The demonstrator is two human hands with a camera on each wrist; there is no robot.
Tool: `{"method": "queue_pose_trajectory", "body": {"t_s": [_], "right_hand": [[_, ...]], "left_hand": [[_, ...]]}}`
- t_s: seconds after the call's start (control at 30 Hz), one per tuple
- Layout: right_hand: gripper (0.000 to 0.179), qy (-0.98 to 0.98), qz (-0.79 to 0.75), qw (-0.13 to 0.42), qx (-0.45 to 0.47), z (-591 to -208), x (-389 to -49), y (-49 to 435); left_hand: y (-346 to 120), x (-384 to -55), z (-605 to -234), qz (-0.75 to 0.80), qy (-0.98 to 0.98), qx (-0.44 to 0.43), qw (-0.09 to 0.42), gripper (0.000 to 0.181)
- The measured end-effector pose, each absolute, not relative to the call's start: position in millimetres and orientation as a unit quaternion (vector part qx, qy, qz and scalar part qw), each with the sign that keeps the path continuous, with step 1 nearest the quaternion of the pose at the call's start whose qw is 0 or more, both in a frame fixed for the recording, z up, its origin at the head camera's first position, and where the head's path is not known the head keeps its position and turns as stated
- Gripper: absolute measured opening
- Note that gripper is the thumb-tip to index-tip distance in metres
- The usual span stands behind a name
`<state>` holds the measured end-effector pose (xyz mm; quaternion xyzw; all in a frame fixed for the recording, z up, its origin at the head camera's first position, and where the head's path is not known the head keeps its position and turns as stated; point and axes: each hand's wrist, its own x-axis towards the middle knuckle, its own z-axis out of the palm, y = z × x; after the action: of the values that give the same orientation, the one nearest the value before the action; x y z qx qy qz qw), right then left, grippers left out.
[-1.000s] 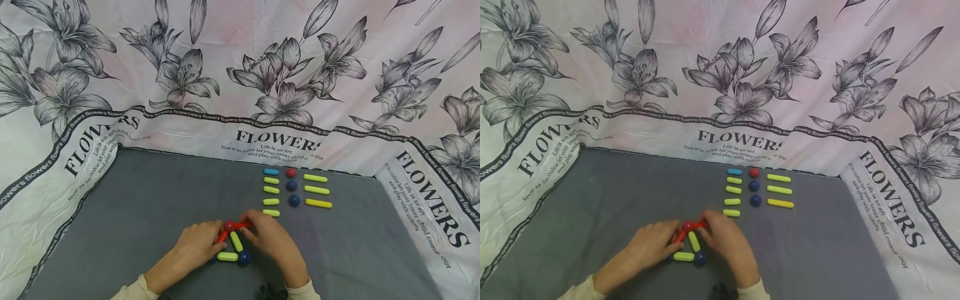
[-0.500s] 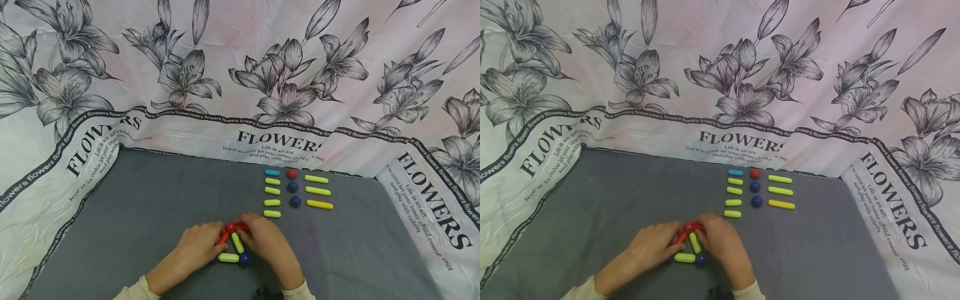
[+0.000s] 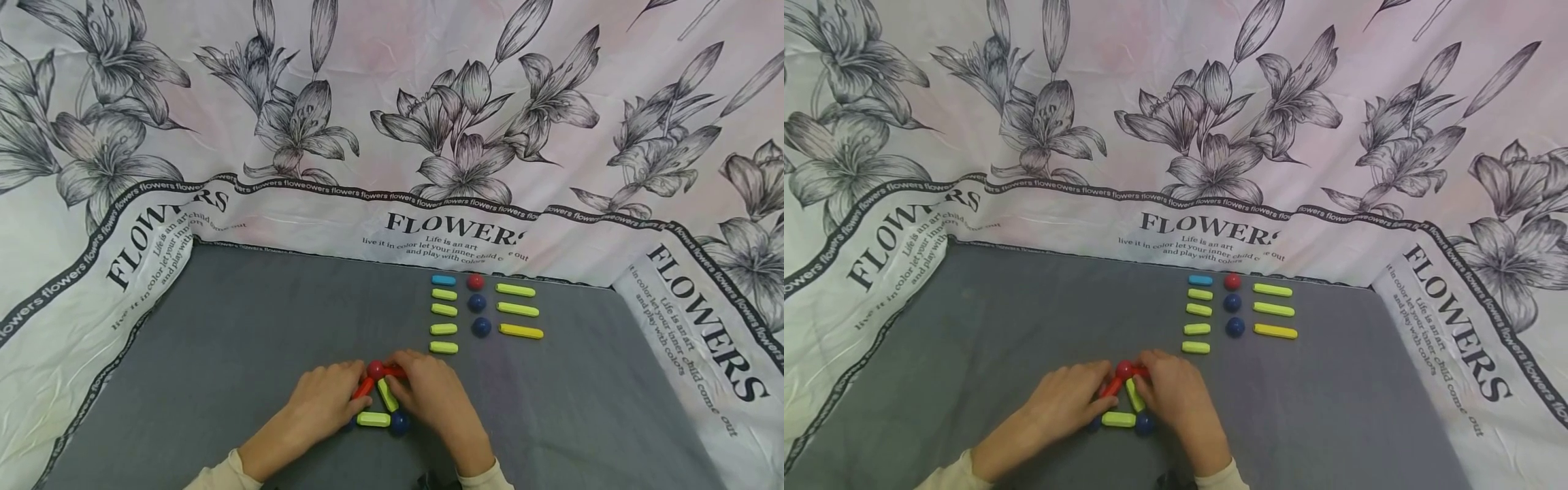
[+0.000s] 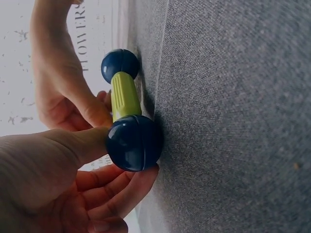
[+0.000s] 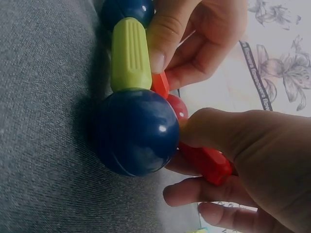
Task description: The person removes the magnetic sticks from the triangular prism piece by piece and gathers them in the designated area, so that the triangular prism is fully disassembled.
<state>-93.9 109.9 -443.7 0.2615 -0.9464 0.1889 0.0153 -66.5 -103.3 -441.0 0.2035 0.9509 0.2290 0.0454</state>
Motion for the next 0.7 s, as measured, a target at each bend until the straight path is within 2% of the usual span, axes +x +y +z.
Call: {"method": "queue_pose_trajectory", "body": {"t_s": [0.27,0.43,0.7], "right_hand": [[0.017,-0.954,0.174,0.024,0.241,-438.3,-91.4,119.5],[0.018,-0.961,0.176,0.049,0.208,-437.7,-90.5,134.9],[0.021,-0.953,0.200,0.096,0.205,-435.9,-92.2,156.6]], "left_hand": [[-99.9,-67.2,-438.7,0.228,0.949,0.212,0.044,0.029],[-98.6,-66.8,-439.4,0.221,0.951,0.212,0.036,0.030],[-100.3,-66.4,-442.2,0.225,0.952,0.202,0.057,0.030]]}}
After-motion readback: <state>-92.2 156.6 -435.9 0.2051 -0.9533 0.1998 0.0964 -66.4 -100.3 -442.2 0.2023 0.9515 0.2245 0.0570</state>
